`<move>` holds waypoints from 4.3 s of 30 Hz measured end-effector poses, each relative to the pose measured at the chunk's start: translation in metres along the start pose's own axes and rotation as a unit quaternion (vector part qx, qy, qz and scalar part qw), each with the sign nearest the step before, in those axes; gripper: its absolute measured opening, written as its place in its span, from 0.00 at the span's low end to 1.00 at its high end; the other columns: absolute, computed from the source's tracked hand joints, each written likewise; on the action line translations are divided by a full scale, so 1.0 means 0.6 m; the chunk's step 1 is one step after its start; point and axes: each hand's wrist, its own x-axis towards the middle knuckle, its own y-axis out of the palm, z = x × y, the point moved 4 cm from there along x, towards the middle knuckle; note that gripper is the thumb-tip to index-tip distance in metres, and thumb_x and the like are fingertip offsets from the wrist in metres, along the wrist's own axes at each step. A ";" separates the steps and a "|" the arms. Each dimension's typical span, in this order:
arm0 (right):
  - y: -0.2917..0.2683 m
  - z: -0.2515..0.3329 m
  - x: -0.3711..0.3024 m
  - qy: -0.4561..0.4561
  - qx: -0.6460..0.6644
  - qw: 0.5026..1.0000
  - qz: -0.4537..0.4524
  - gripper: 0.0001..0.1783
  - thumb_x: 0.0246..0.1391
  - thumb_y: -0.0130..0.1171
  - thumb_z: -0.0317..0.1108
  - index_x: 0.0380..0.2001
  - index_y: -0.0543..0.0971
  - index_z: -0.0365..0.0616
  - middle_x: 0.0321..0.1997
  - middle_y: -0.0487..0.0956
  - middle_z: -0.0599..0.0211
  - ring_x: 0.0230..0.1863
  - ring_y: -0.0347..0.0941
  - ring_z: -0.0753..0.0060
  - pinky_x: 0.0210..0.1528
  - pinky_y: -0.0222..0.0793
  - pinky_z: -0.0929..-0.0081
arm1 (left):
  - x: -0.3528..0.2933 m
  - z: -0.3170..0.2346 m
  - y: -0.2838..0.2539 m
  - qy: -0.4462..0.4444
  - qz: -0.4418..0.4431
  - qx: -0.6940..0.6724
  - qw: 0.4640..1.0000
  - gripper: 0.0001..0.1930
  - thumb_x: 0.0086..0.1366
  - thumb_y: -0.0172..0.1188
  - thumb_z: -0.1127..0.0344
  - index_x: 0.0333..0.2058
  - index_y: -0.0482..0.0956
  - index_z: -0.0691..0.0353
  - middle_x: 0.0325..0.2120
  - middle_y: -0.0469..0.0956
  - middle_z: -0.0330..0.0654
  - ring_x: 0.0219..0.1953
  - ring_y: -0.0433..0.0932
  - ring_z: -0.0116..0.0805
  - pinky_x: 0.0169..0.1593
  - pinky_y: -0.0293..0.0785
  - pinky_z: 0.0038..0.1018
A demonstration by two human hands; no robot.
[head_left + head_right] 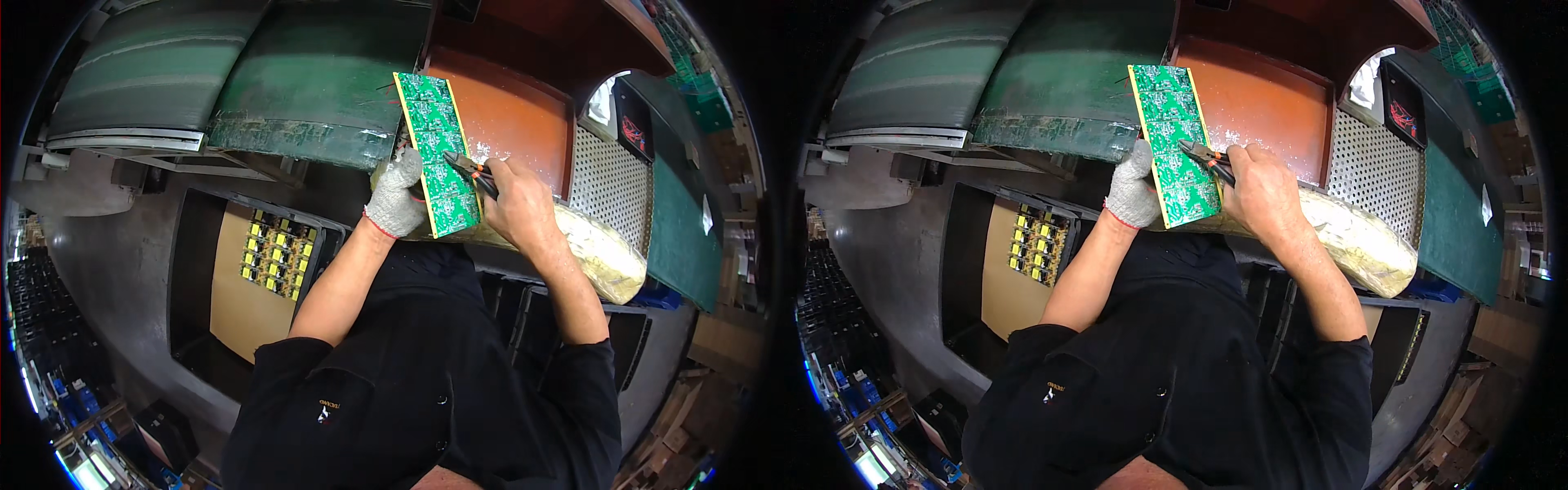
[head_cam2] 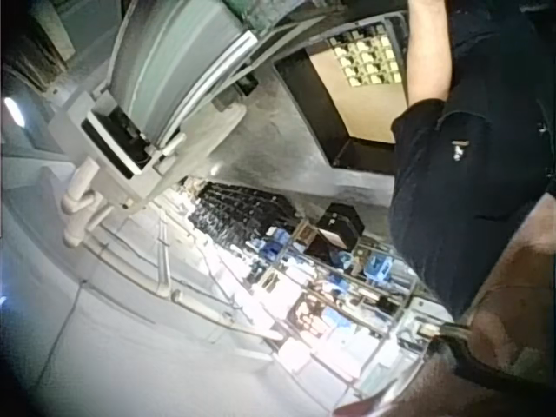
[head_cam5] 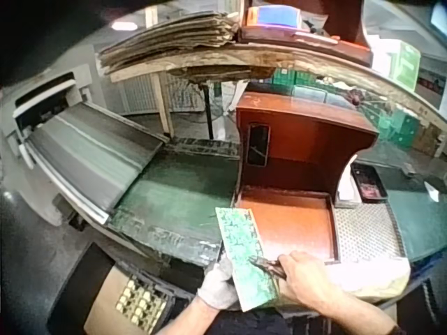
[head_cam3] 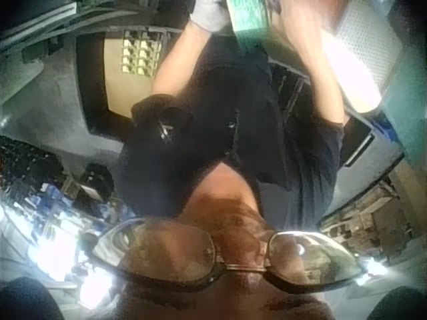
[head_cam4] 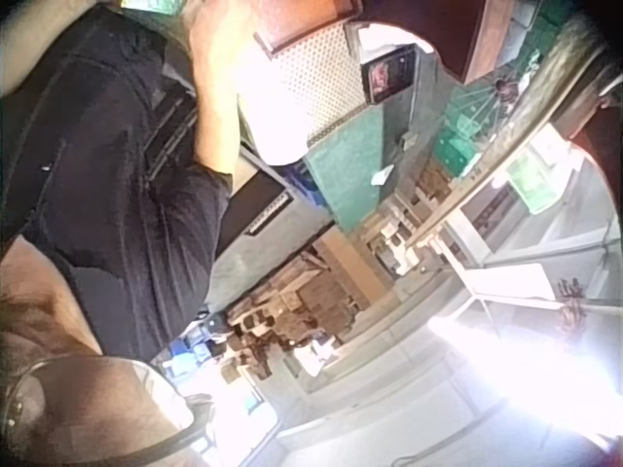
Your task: Trimming and inspecting printed circuit boards at a manual assembly station.
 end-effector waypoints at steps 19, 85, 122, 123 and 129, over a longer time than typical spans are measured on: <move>-0.002 0.000 0.006 -0.048 0.023 0.999 0.010 0.10 0.49 0.65 0.32 0.33 0.77 0.40 0.31 0.80 0.53 0.30 0.78 0.43 0.35 0.76 0.52 | 0.004 -0.002 0.009 0.001 0.061 -0.007 0.998 0.26 0.76 0.60 0.57 0.69 0.71 0.55 0.61 0.80 0.45 0.59 0.82 0.44 0.68 0.74 0.47; -0.004 0.019 0.044 -0.093 -0.025 0.994 -0.042 0.20 0.44 0.65 0.27 0.45 0.82 0.42 0.32 0.81 0.59 0.29 0.78 0.49 0.32 0.74 0.57 | 0.004 -0.011 0.023 -0.044 0.030 0.005 0.999 0.27 0.75 0.64 0.53 0.67 0.72 0.55 0.58 0.82 0.46 0.56 0.84 0.41 0.63 0.80 0.42; 0.001 -0.036 0.057 0.020 0.032 0.998 -0.054 0.22 0.51 0.64 0.29 0.52 0.82 0.41 0.40 0.83 0.55 0.38 0.82 0.49 0.41 0.78 0.57 | 0.000 -0.006 0.024 -0.075 0.055 -0.034 0.995 0.28 0.70 0.66 0.64 0.67 0.72 0.58 0.60 0.81 0.45 0.56 0.84 0.38 0.63 0.79 0.36; 0.003 -0.027 0.055 0.018 0.026 0.998 -0.046 0.22 0.51 0.64 0.29 0.52 0.82 0.41 0.40 0.83 0.55 0.39 0.82 0.48 0.42 0.78 0.57 | -0.001 -0.007 0.026 -0.072 0.052 -0.030 0.996 0.28 0.70 0.66 0.65 0.67 0.72 0.58 0.60 0.82 0.45 0.55 0.84 0.38 0.62 0.79 0.35; 0.005 0.014 0.041 0.047 -0.020 0.999 -0.012 0.23 0.51 0.64 0.29 0.52 0.82 0.41 0.43 0.84 0.53 0.41 0.82 0.47 0.43 0.79 0.56 | 0.007 0.003 0.005 -0.067 0.037 0.006 0.997 0.33 0.69 0.67 0.63 0.71 0.68 0.55 0.62 0.80 0.45 0.59 0.83 0.41 0.65 0.78 0.40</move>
